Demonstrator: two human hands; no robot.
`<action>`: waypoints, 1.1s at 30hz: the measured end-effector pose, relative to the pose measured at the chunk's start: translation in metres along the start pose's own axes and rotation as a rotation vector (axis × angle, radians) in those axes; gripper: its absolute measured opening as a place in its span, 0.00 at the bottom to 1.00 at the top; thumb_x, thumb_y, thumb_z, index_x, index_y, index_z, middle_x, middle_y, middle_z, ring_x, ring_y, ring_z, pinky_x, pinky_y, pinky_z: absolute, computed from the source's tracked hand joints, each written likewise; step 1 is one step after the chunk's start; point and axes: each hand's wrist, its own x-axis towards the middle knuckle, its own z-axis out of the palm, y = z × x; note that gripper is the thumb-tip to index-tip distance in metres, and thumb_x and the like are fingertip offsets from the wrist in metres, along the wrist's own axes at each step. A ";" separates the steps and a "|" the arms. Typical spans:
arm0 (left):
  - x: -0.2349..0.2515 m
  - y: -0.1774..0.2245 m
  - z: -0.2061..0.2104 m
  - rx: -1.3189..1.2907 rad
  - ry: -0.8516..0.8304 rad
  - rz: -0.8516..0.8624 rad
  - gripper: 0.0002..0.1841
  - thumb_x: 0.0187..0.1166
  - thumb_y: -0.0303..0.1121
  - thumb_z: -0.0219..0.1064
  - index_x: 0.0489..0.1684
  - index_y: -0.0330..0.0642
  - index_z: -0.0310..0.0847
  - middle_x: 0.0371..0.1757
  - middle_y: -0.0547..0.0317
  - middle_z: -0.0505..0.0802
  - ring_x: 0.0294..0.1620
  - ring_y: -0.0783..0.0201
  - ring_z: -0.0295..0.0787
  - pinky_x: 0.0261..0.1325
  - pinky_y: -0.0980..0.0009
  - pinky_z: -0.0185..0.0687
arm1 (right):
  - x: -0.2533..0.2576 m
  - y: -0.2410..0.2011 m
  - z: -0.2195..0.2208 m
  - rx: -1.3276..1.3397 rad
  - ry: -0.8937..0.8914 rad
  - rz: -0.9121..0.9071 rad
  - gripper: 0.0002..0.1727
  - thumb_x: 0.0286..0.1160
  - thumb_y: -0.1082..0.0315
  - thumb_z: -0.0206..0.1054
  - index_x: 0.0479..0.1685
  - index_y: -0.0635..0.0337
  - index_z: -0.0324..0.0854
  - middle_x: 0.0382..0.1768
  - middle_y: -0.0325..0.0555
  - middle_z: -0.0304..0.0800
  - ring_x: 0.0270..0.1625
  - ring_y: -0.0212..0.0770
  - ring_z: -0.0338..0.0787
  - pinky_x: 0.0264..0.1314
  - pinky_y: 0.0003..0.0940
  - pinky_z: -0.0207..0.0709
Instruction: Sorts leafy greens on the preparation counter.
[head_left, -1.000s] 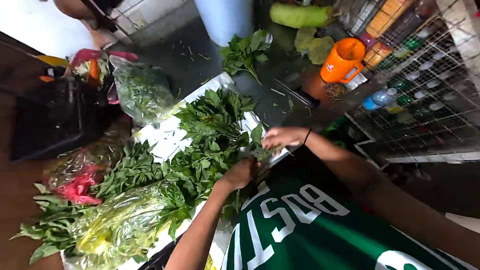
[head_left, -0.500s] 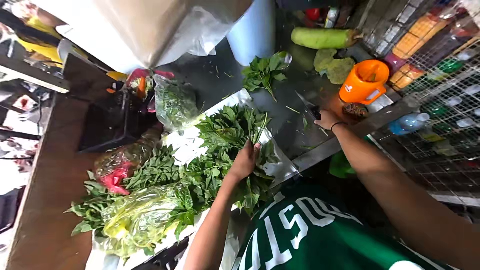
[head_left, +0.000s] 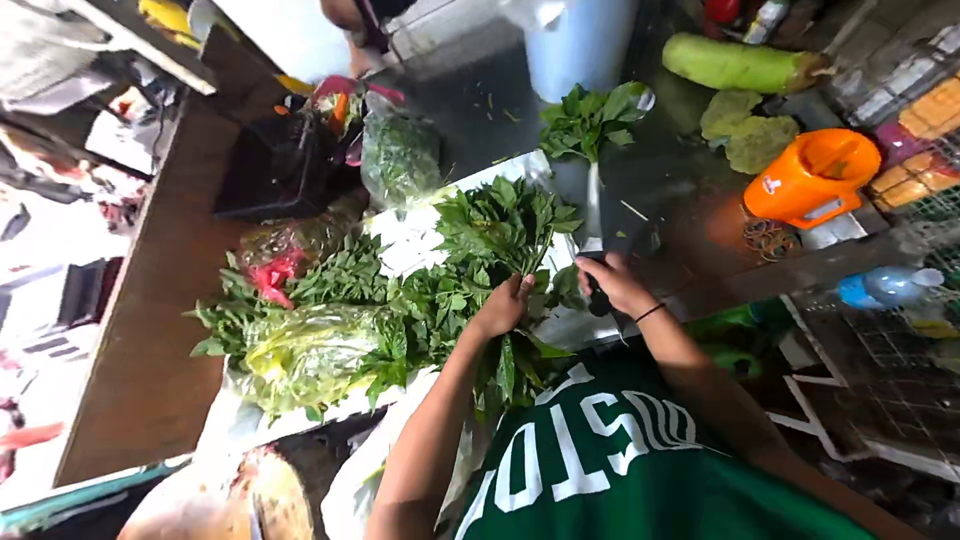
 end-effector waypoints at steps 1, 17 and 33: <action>-0.006 -0.005 -0.002 -0.047 0.013 -0.004 0.30 0.95 0.55 0.41 0.62 0.36 0.78 0.32 0.48 0.84 0.32 0.54 0.83 0.42 0.53 0.83 | 0.003 -0.006 0.017 -0.129 -0.033 -0.039 0.19 0.86 0.49 0.63 0.44 0.59 0.83 0.23 0.42 0.82 0.24 0.38 0.81 0.32 0.38 0.82; -0.095 0.012 -0.041 -0.440 0.061 0.216 0.26 0.95 0.54 0.41 0.41 0.43 0.76 0.19 0.63 0.74 0.18 0.68 0.70 0.24 0.71 0.73 | 0.055 -0.024 0.033 -0.779 -0.049 0.000 0.22 0.77 0.56 0.71 0.57 0.66 0.86 0.44 0.67 0.91 0.48 0.64 0.92 0.55 0.70 0.82; -0.045 -0.082 -0.023 -0.462 0.055 0.115 0.24 0.92 0.56 0.43 0.35 0.47 0.73 0.17 0.66 0.72 0.15 0.67 0.69 0.23 0.67 0.74 | 0.046 0.088 -0.035 -0.873 0.046 -0.084 0.28 0.64 0.58 0.84 0.59 0.66 0.86 0.63 0.62 0.86 0.67 0.60 0.85 0.74 0.61 0.76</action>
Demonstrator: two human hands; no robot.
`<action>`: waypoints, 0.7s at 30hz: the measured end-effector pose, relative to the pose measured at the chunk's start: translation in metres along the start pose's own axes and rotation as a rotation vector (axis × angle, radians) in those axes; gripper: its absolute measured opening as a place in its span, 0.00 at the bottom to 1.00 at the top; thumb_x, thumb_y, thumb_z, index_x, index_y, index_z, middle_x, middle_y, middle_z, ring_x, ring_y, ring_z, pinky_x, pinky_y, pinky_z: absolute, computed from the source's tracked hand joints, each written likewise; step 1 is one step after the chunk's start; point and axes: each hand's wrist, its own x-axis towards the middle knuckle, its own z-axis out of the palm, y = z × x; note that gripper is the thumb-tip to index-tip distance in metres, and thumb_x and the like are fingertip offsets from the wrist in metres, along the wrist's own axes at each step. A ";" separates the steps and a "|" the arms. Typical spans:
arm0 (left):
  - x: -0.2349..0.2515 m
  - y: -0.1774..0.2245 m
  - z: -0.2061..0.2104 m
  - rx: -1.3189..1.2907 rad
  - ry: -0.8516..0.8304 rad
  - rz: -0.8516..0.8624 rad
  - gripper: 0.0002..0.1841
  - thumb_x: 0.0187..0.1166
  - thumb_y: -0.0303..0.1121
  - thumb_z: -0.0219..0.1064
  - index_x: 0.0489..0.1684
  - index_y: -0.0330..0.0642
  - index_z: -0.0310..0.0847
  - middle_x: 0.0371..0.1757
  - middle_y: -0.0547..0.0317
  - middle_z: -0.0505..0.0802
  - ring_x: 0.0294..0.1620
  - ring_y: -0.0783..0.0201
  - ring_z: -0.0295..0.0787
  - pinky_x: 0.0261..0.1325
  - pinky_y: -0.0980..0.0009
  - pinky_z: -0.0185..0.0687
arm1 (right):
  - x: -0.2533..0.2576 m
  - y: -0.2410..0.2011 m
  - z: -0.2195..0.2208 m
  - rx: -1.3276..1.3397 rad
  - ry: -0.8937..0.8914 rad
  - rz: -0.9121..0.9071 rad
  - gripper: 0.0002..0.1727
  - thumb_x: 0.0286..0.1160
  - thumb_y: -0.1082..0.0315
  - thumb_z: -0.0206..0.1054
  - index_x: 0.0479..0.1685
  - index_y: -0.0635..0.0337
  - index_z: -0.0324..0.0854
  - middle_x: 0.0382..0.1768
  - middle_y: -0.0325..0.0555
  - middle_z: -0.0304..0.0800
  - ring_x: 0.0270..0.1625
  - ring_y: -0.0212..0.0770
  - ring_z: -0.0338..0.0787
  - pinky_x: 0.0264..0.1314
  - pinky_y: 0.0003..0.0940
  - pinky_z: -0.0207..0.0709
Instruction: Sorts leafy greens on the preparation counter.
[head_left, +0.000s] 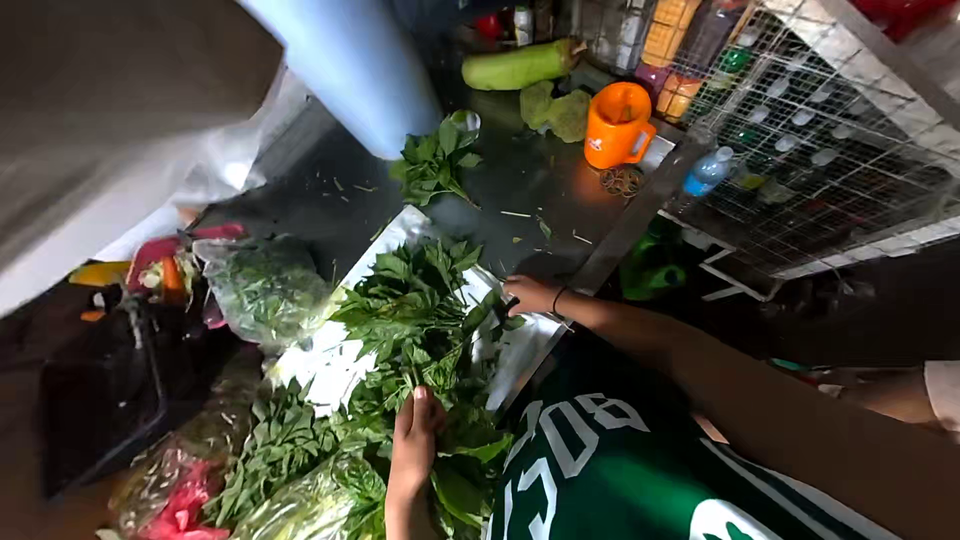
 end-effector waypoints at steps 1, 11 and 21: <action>0.002 -0.001 -0.001 -0.009 -0.004 -0.002 0.25 0.92 0.56 0.44 0.34 0.47 0.73 0.16 0.65 0.72 0.15 0.66 0.69 0.23 0.66 0.75 | -0.002 0.016 -0.019 -0.002 0.090 0.041 0.24 0.70 0.56 0.80 0.58 0.64 0.87 0.63 0.61 0.86 0.69 0.59 0.85 0.76 0.59 0.77; 0.041 0.011 0.030 0.006 0.048 -0.058 0.24 0.93 0.54 0.45 0.37 0.45 0.76 0.18 0.62 0.75 0.17 0.64 0.71 0.24 0.65 0.76 | 0.014 0.161 -0.187 -0.028 0.480 0.562 0.22 0.84 0.63 0.62 0.73 0.59 0.82 0.69 0.62 0.86 0.75 0.63 0.83 0.78 0.65 0.72; 0.054 0.062 0.045 0.254 0.120 -0.029 0.23 0.93 0.54 0.47 0.49 0.44 0.79 0.20 0.62 0.77 0.19 0.63 0.74 0.26 0.65 0.78 | 0.093 0.205 -0.169 -0.240 0.485 0.499 0.21 0.81 0.56 0.64 0.64 0.59 0.86 0.72 0.70 0.78 0.76 0.76 0.74 0.70 0.81 0.69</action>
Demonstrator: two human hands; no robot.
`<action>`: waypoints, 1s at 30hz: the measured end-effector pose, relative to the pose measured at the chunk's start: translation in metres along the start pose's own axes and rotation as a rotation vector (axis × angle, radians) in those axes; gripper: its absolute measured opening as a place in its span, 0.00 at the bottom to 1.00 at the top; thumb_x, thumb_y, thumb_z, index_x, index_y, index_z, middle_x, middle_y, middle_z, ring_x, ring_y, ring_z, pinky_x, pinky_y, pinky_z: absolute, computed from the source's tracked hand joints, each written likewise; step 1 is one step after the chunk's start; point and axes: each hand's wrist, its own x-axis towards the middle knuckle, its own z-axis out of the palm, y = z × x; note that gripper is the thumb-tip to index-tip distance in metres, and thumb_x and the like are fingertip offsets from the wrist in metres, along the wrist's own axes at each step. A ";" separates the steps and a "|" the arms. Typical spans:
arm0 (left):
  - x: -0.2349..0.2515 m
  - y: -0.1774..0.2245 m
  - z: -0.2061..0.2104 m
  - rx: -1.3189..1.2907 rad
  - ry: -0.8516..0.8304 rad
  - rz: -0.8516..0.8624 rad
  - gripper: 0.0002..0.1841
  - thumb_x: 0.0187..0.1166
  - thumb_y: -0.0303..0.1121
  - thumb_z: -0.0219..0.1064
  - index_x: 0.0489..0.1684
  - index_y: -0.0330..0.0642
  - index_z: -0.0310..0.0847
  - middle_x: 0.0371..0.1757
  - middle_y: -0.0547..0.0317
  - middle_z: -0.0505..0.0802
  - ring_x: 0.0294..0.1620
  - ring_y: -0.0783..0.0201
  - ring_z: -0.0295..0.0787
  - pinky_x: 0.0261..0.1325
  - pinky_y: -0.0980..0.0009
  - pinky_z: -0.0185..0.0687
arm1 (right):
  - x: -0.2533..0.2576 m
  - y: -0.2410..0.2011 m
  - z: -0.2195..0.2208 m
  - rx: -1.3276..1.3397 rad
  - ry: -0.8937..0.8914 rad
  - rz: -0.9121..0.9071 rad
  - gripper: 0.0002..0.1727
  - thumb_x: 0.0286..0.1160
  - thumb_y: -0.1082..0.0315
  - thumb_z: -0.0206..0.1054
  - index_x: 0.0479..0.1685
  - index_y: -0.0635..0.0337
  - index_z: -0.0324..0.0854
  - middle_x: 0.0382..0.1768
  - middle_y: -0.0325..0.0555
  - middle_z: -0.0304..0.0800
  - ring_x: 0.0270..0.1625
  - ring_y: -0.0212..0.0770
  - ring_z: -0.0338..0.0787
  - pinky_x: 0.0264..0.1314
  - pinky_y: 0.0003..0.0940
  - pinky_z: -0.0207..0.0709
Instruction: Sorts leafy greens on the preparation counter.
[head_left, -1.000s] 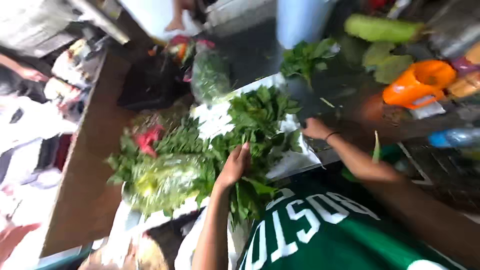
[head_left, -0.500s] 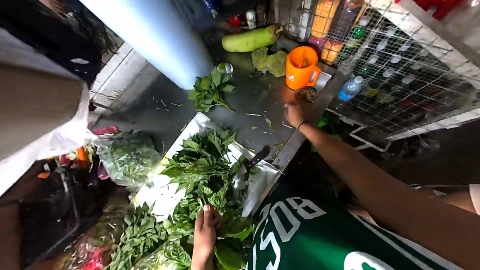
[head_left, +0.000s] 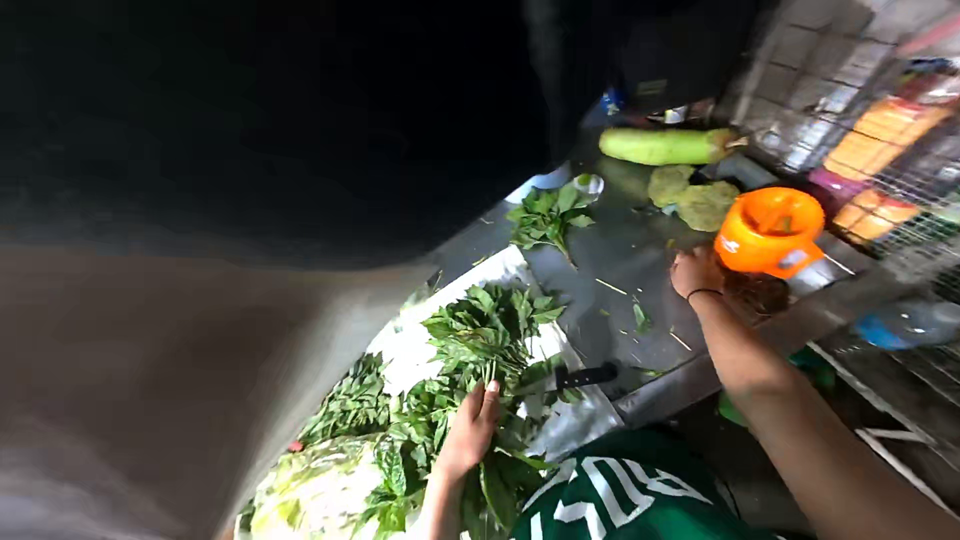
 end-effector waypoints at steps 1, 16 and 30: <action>-0.001 0.004 -0.003 0.004 0.012 0.006 0.23 0.93 0.54 0.47 0.50 0.44 0.79 0.21 0.62 0.78 0.19 0.63 0.75 0.27 0.64 0.78 | -0.003 -0.007 -0.004 -0.006 0.009 -0.020 0.24 0.80 0.53 0.65 0.64 0.63 0.85 0.73 0.72 0.77 0.77 0.78 0.71 0.71 0.83 0.66; -0.041 0.030 -0.030 0.290 0.050 0.248 0.23 0.93 0.50 0.51 0.58 0.36 0.75 0.26 0.56 0.82 0.26 0.61 0.81 0.35 0.59 0.84 | -0.265 -0.309 -0.102 1.030 -0.703 -0.934 0.21 0.72 0.56 0.78 0.60 0.56 0.86 0.56 0.46 0.93 0.31 0.40 0.93 0.28 0.37 0.91; -0.089 -0.057 -0.103 -0.504 0.186 0.173 0.15 0.83 0.42 0.57 0.60 0.45 0.74 0.31 0.61 0.85 0.31 0.66 0.83 0.37 0.64 0.84 | -0.405 -0.369 -0.050 0.258 -0.528 -1.383 0.24 0.76 0.37 0.65 0.38 0.50 0.85 0.39 0.39 0.87 0.51 0.42 0.86 0.65 0.53 0.74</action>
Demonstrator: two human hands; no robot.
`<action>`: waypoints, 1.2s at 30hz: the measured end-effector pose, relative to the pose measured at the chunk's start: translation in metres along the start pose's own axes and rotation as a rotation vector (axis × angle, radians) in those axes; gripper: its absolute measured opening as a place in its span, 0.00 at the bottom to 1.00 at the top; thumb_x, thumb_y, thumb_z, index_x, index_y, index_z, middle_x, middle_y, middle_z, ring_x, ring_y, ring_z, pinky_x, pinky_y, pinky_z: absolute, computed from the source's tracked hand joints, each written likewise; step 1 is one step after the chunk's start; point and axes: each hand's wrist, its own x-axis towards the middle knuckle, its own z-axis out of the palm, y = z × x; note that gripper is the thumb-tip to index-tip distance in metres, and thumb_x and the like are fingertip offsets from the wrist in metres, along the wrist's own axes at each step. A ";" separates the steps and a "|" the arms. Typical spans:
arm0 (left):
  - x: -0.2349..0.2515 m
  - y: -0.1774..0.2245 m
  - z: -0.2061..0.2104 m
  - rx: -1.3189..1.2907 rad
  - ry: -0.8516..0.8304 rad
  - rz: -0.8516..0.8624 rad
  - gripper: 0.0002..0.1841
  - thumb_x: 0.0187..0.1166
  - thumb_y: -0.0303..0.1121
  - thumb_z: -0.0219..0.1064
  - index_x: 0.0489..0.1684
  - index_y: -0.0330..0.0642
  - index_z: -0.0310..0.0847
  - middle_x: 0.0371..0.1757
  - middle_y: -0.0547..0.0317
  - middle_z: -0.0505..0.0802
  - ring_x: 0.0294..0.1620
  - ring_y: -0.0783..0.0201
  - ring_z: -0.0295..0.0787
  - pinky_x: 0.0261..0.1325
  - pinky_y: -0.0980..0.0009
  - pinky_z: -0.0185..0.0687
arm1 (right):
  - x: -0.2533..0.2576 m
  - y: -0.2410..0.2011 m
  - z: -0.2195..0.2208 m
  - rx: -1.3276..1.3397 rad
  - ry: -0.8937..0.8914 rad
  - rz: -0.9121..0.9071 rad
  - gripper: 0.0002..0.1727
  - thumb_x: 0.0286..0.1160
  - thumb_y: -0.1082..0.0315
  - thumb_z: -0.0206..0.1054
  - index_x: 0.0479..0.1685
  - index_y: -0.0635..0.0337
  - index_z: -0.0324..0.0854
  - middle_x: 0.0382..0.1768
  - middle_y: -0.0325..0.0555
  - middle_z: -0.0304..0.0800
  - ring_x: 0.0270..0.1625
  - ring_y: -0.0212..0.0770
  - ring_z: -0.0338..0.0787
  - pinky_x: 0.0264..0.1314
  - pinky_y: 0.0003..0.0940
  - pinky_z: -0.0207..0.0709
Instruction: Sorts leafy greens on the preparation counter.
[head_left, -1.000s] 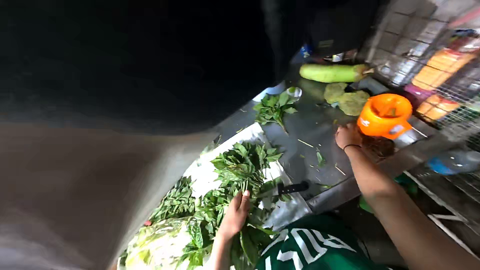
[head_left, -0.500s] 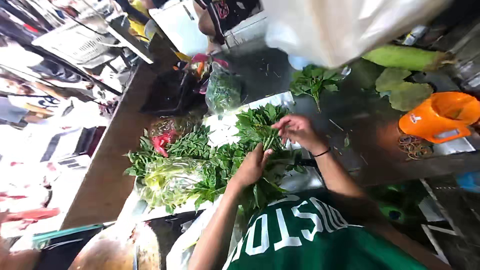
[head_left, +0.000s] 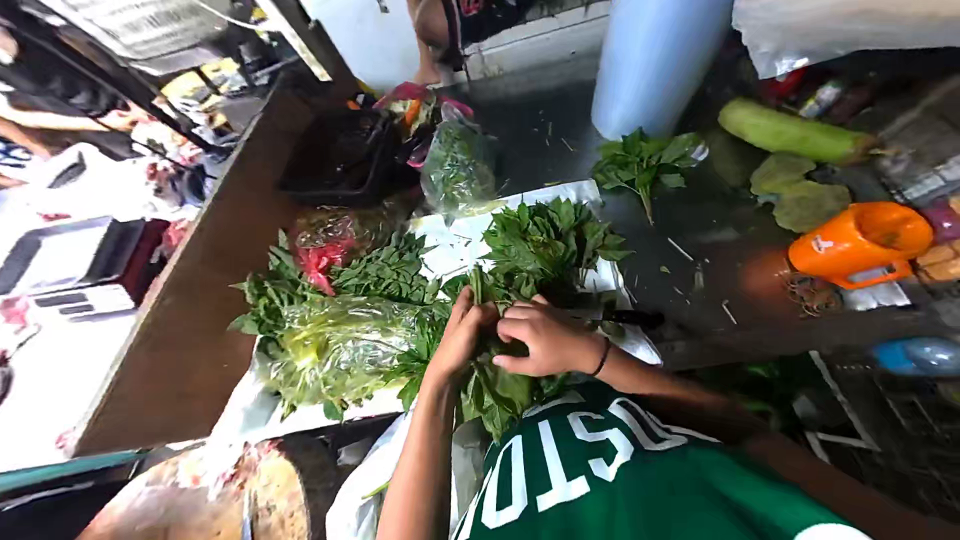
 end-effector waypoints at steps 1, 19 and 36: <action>0.001 -0.001 -0.002 -0.024 0.044 -0.025 0.16 0.88 0.44 0.56 0.62 0.44 0.71 0.27 0.61 0.83 0.28 0.66 0.82 0.36 0.65 0.83 | 0.000 -0.004 0.005 -0.057 0.005 -0.036 0.23 0.77 0.38 0.64 0.36 0.49 0.84 0.38 0.39 0.86 0.52 0.42 0.86 0.68 0.53 0.72; 0.002 0.009 0.033 0.781 -0.021 0.258 0.21 0.89 0.41 0.50 0.70 0.35 0.72 0.39 0.50 0.92 0.38 0.55 0.92 0.46 0.48 0.89 | 0.008 0.044 -0.038 0.777 0.156 0.251 0.63 0.48 0.51 0.89 0.91 0.57 0.57 0.82 0.48 0.75 0.73 0.45 0.85 0.68 0.44 0.87; -0.005 -0.024 0.011 0.513 -0.302 0.352 0.14 0.79 0.40 0.75 0.55 0.44 0.92 0.53 0.59 0.96 0.56 0.66 0.92 0.66 0.60 0.89 | 0.024 0.049 -0.032 0.695 -0.127 0.327 0.21 0.78 0.66 0.73 0.68 0.63 0.86 0.57 0.48 0.96 0.55 0.41 0.96 0.61 0.39 0.90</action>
